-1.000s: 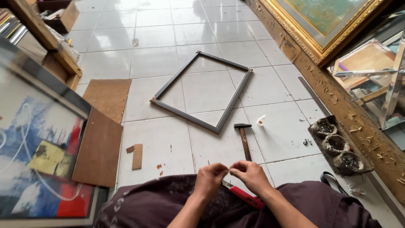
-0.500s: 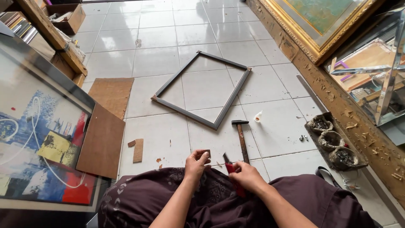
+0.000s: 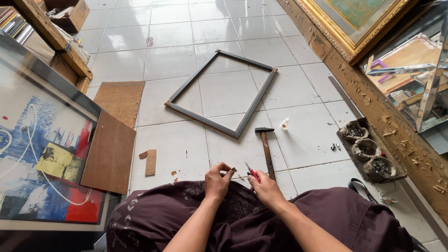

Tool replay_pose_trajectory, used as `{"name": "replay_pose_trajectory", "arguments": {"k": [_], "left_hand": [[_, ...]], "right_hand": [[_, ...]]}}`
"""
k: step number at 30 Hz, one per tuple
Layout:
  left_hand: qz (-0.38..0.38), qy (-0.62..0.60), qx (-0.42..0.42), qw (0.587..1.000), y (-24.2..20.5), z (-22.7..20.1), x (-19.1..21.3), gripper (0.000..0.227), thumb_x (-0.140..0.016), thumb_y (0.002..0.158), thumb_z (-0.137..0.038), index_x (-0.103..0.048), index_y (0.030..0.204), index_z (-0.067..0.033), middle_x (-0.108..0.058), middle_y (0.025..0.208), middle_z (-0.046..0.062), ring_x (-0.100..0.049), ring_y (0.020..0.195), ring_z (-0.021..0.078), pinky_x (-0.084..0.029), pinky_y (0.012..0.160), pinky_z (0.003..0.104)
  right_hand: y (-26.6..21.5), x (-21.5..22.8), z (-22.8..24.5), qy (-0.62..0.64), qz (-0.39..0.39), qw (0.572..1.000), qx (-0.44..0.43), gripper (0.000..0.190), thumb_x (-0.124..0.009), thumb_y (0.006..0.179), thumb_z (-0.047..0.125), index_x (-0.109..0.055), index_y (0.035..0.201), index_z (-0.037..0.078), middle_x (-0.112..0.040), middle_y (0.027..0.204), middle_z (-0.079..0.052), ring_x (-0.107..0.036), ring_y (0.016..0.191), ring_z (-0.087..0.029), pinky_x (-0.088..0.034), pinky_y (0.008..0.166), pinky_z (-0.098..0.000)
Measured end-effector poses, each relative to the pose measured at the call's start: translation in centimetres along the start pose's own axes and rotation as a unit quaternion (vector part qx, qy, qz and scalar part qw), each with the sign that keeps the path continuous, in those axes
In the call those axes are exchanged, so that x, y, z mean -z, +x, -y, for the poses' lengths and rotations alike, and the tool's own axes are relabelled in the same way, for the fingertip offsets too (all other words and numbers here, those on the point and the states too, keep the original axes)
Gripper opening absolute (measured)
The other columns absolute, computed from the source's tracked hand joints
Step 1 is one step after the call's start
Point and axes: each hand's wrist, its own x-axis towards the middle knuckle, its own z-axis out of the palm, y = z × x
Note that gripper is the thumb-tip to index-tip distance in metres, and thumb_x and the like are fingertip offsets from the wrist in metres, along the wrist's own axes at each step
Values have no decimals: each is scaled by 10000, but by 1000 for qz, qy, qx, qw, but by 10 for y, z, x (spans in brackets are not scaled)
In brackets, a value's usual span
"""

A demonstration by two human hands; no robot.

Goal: Reinforcing the corners of a picture frame by gluing small wooden blocks.

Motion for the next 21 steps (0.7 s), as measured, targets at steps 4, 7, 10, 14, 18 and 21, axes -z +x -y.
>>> {"name": "replay_pose_trajectory", "arguments": {"k": [4, 7, 10, 14, 18, 21], "left_hand": [[70, -182, 48, 980, 16, 21, -18, 175, -926, 938, -197, -848, 1002, -54, -823, 875, 34, -714, 699, 114, -596, 516, 261], [125, -269, 89, 951, 25, 36, -30, 277, -976, 921, -314, -865, 1051, -97, -786, 745, 140, -687, 450, 133, -551, 421, 186], [134, -265, 51, 953, 14, 20, -18, 285, -973, 929, -301, -852, 1054, -76, -783, 794, 159, -690, 488, 139, -561, 440, 202], [106, -151, -59, 981, -10, -13, 4, 323, -907, 935, -226, -811, 1231, -137, -826, 1229, 148, -826, 1011, 320, -698, 816, 411], [28, -57, -151, 987, -8, -2, -1, 80, -865, 965, -242, -873, 1019, -184, -859, 774, 26, -840, 687, 213, -667, 723, 377], [-1, 70, -159, 985, 12, 29, -16, 118, -760, 1047, -332, -836, 1057, -243, -879, 877, -6, -858, 893, 287, -669, 828, 451]], "right_hand": [[17, -7, -6, 32, -46, 998, -2, 620, -634, 1020, 580, -662, 1481, 166, -818, 1266, -84, -792, 1105, -213, -603, 958, -363], [21, -4, 0, 125, -75, 989, -25, 467, -880, 923, 528, -838, 1342, 327, -755, 845, -26, -755, 885, -223, -585, 843, -369], [11, 0, 13, 344, -41, 936, -54, 233, -783, 1053, 236, -765, 1128, 17, -403, 673, 31, -393, 499, -104, -285, 418, -244], [8, 6, 12, 403, 64, 909, -89, 273, -779, 1084, 323, -609, 938, 166, -298, 667, 142, -320, 490, -20, -227, 430, -172], [10, 8, 11, 382, 82, 915, -95, 295, -750, 1113, 357, -573, 1000, 149, -322, 727, 139, -355, 524, -3, -243, 448, -141], [67, -19, -56, 46, -31, 998, -11, 455, -682, 1050, 533, -766, 1183, 106, -828, 878, -94, -824, 869, -306, -613, 780, -413]]}}
